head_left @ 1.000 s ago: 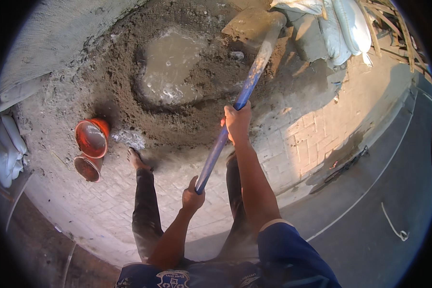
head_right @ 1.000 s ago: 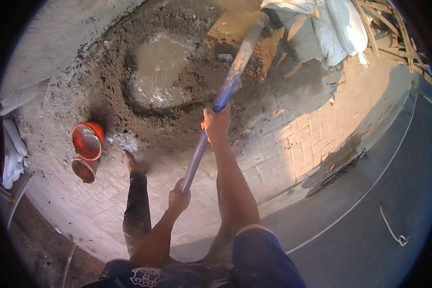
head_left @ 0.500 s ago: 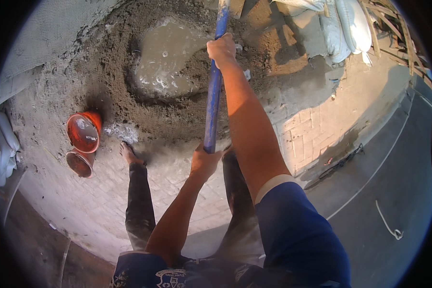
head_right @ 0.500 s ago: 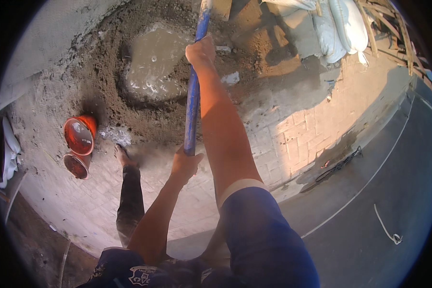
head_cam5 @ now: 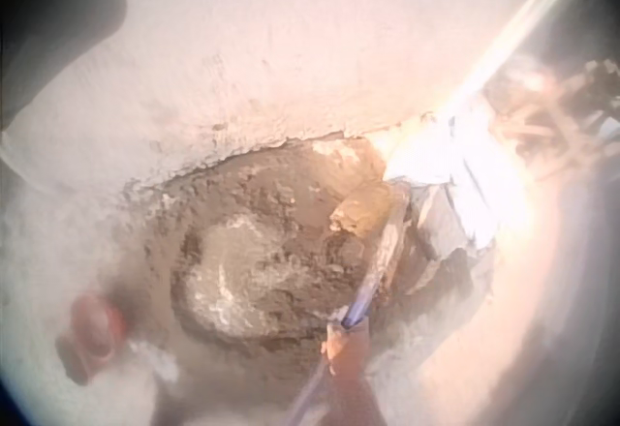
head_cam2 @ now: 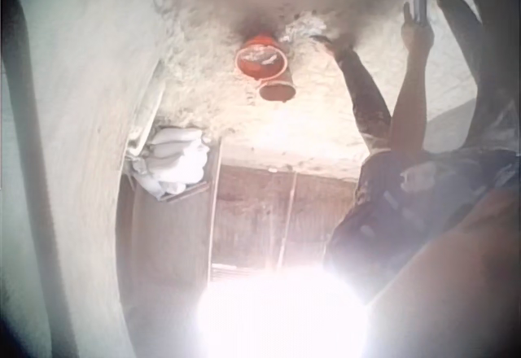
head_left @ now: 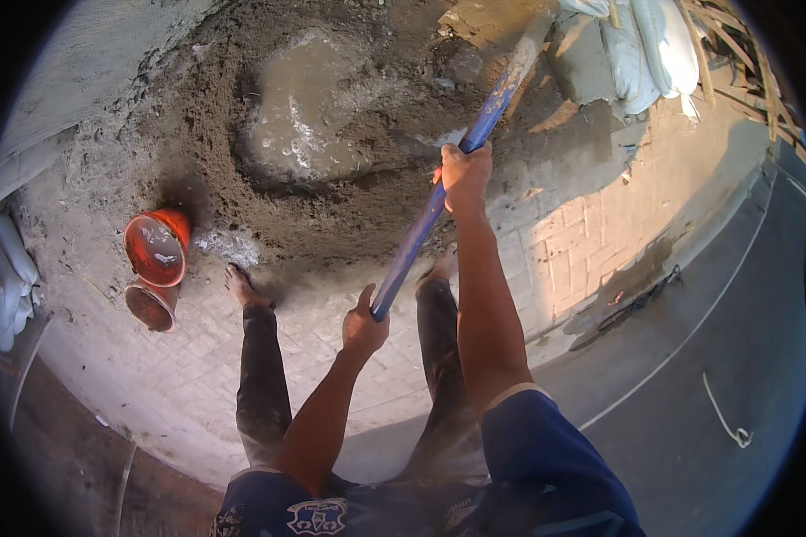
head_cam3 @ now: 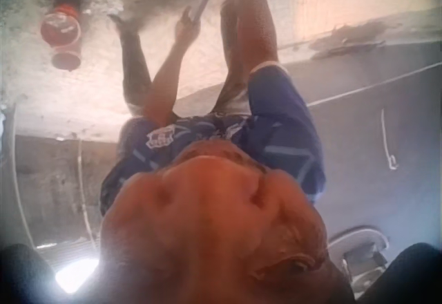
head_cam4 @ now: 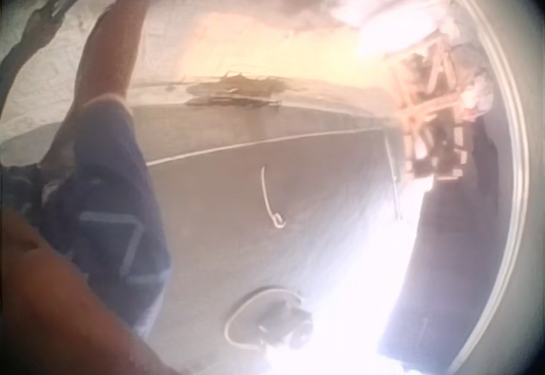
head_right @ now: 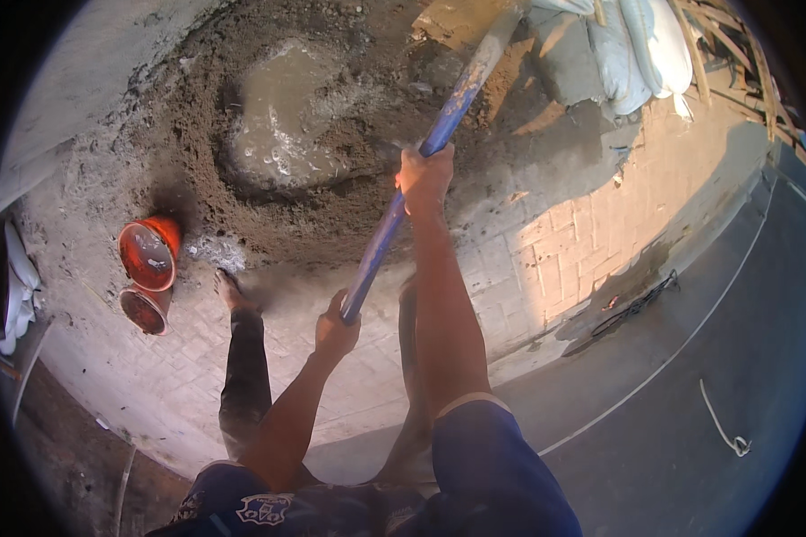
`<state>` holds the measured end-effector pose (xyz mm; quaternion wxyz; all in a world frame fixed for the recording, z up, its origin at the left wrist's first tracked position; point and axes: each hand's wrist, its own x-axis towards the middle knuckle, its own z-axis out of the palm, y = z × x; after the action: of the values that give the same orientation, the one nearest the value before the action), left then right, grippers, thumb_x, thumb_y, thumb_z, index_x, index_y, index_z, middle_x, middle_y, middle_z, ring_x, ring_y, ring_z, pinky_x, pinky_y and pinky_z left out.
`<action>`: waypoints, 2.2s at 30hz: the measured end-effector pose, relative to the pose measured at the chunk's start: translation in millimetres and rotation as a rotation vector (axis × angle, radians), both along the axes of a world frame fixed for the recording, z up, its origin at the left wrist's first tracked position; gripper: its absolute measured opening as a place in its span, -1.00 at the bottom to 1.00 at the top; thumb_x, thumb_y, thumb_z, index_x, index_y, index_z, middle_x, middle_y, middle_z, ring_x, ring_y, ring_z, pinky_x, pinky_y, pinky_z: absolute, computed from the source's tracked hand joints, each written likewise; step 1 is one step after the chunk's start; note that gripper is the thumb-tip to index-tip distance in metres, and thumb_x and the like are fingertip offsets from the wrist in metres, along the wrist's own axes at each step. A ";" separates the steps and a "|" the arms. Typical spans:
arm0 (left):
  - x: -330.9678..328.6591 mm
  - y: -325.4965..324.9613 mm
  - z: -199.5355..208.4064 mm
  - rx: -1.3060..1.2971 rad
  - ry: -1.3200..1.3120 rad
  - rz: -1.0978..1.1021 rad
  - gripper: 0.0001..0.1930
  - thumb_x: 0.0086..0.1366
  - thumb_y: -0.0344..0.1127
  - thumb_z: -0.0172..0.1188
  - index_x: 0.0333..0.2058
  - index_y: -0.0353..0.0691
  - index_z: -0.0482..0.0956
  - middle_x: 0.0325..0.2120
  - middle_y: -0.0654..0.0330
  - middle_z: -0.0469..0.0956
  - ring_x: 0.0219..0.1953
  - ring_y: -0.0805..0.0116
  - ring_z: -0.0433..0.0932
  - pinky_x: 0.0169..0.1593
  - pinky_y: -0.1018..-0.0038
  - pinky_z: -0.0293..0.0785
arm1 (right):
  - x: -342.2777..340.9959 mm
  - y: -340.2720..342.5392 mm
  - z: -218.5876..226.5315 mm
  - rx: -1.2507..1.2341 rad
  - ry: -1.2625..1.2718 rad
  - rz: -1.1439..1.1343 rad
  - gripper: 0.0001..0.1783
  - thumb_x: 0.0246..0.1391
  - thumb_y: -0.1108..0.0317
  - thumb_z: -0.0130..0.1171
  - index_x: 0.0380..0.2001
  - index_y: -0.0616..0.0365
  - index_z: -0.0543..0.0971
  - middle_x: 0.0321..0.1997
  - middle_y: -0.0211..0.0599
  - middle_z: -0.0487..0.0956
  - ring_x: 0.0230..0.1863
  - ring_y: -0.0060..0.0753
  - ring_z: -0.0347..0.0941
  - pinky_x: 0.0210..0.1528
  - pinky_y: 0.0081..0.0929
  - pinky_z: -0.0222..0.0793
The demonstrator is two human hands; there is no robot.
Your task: The person scoops water from a large container into a small orange bowl and pours it onto a pile of dry cement mix. They then use a hoe to thoroughly mix the water and cement together on the ground.
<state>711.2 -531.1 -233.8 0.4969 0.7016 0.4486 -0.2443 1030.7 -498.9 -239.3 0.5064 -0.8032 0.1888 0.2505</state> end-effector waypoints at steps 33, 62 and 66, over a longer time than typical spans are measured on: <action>159.8 69.4 106.4 -0.237 0.178 -0.595 -0.34 0.13 -0.23 0.28 0.20 -0.24 0.30 -0.21 -0.14 0.62 -0.07 -0.11 0.59 0.02 0.08 0.47 | 95.9 -194.3 -41.6 0.128 0.246 -0.616 -0.93 0.07 0.52 0.07 -0.40 0.26 0.39 -0.54 -0.24 0.39 -0.65 -0.28 0.36 -0.59 -0.25 0.34; 73.8 49.1 161.7 -0.214 0.237 -0.712 -0.44 0.09 -0.20 0.31 0.07 -0.25 0.41 -0.28 -0.09 0.63 -0.16 -0.10 0.61 -0.03 0.12 0.50 | -40.0 -223.3 -6.2 -0.013 0.310 -0.636 -0.93 -0.01 0.57 0.01 -0.48 0.27 0.33 -0.55 -0.18 0.37 -0.62 -0.27 0.33 -0.53 -0.25 0.36; 126.3 127.7 205.7 -0.007 0.189 -0.941 -0.61 0.04 -0.28 0.35 -0.18 -0.31 0.49 -0.31 -0.09 0.61 -0.16 -0.06 0.61 -0.09 0.14 0.50 | -69.9 -194.6 -27.4 0.117 0.439 -0.835 -0.91 -0.13 0.64 -0.04 -0.46 0.29 0.36 -0.58 -0.09 0.38 -0.57 -0.13 0.37 -0.49 -0.18 0.37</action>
<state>837.5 -403.4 -28.1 0.2916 0.8014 0.1246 -0.5071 960.9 -693.4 -266.7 0.5563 -0.5568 0.5837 0.1994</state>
